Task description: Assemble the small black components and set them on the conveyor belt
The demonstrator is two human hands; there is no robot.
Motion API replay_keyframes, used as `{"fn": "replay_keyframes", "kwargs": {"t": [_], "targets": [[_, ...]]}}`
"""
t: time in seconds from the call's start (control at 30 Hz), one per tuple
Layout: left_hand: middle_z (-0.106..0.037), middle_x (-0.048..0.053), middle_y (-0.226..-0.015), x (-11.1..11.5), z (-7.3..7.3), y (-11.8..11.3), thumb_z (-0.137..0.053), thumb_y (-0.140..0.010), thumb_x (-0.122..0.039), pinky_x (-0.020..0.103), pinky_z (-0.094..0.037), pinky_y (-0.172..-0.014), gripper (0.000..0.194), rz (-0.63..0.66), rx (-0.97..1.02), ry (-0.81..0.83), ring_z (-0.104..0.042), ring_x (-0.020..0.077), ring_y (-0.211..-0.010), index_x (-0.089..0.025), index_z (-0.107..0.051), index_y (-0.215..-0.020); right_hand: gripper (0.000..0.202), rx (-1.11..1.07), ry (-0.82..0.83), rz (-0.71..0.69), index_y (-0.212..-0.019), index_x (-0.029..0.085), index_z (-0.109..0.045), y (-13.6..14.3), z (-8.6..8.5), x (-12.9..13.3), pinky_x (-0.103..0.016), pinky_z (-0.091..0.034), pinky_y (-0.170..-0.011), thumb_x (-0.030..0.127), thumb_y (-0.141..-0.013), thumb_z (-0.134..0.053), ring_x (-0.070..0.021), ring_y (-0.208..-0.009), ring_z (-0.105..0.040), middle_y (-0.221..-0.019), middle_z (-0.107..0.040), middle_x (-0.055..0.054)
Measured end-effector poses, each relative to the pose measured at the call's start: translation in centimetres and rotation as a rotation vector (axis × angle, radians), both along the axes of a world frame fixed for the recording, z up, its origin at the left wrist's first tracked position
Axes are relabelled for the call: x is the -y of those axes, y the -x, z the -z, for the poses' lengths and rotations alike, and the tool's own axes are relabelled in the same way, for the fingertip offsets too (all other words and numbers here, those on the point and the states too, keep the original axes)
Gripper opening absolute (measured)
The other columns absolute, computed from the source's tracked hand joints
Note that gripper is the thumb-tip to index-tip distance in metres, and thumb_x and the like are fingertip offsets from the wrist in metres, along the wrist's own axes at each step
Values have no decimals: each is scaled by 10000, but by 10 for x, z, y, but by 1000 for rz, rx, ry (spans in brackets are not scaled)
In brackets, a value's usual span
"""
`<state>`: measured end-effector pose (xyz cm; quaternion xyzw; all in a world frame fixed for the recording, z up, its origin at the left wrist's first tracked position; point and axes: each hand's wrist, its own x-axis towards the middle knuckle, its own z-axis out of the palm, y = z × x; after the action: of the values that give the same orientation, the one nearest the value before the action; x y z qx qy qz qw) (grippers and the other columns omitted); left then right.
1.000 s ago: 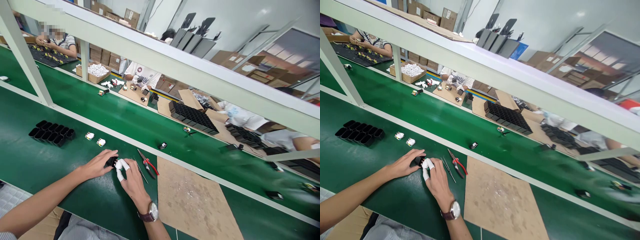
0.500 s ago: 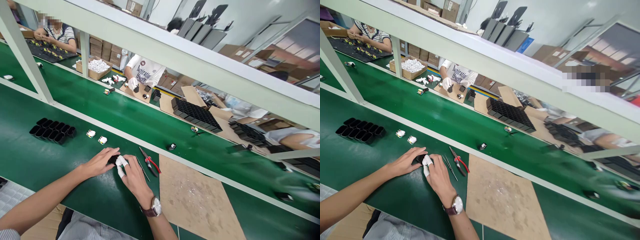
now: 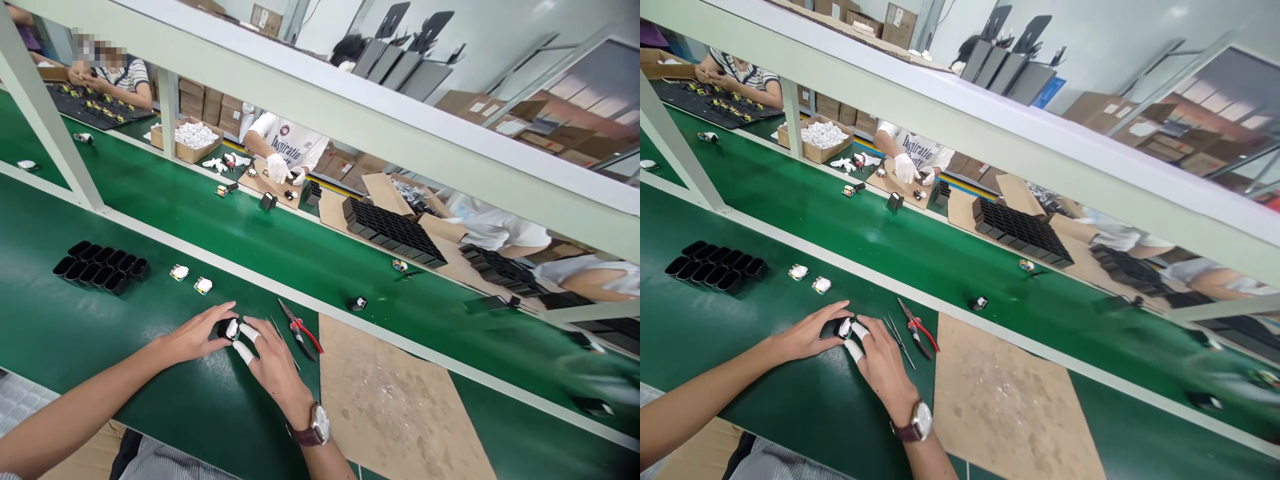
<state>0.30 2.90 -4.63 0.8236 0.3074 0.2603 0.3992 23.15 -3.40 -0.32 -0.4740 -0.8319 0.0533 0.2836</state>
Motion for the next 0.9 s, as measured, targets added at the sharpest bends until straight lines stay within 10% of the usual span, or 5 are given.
{"fn": "replay_keyframes", "kwargs": {"t": [0.33,0.57,0.7,0.9], "targets": [[-572,70,-1518,-2,-6,0,-608,-941,-151,460,-494,-1145,873,49,-20,51,-573,247,-1381,-342,-113,-1634,280,25,64,-7,-1278,225,-651,9,10,-2,-523,-580,-977,313,-1013,-622,-308,-1214,-611,-1355,-614,-146],[-661,106,-1316,-7,-2,8,-647,-992,-284,377,-579,-1017,183,-14,60,-259,-687,238,-1160,-234,-692,-1161,402,-18,-19,220,-1443,241,-532,-20,34,17,-539,-566,-1007,268,-1041,-540,-305,-1236,-607,-1354,-608,-148],[-705,89,-1212,-9,-3,6,-556,-1049,-259,327,-596,-911,192,15,61,-352,-723,197,-1013,-217,-731,-981,354,123,-108,402,-1376,189,-576,-44,48,23,-591,-574,-902,209,-1036,-480,-347,-1121,-633,-1222,-643,-181],[-711,105,-1222,-6,-3,1,-570,-1038,-254,343,-589,-938,135,19,97,-304,-710,213,-1087,-211,-695,-1012,320,14,-59,270,-1257,189,-618,-38,41,23,-392,-603,-766,112,-1015,-422,-240,-916,-662,-1061,-647,-114]]}}
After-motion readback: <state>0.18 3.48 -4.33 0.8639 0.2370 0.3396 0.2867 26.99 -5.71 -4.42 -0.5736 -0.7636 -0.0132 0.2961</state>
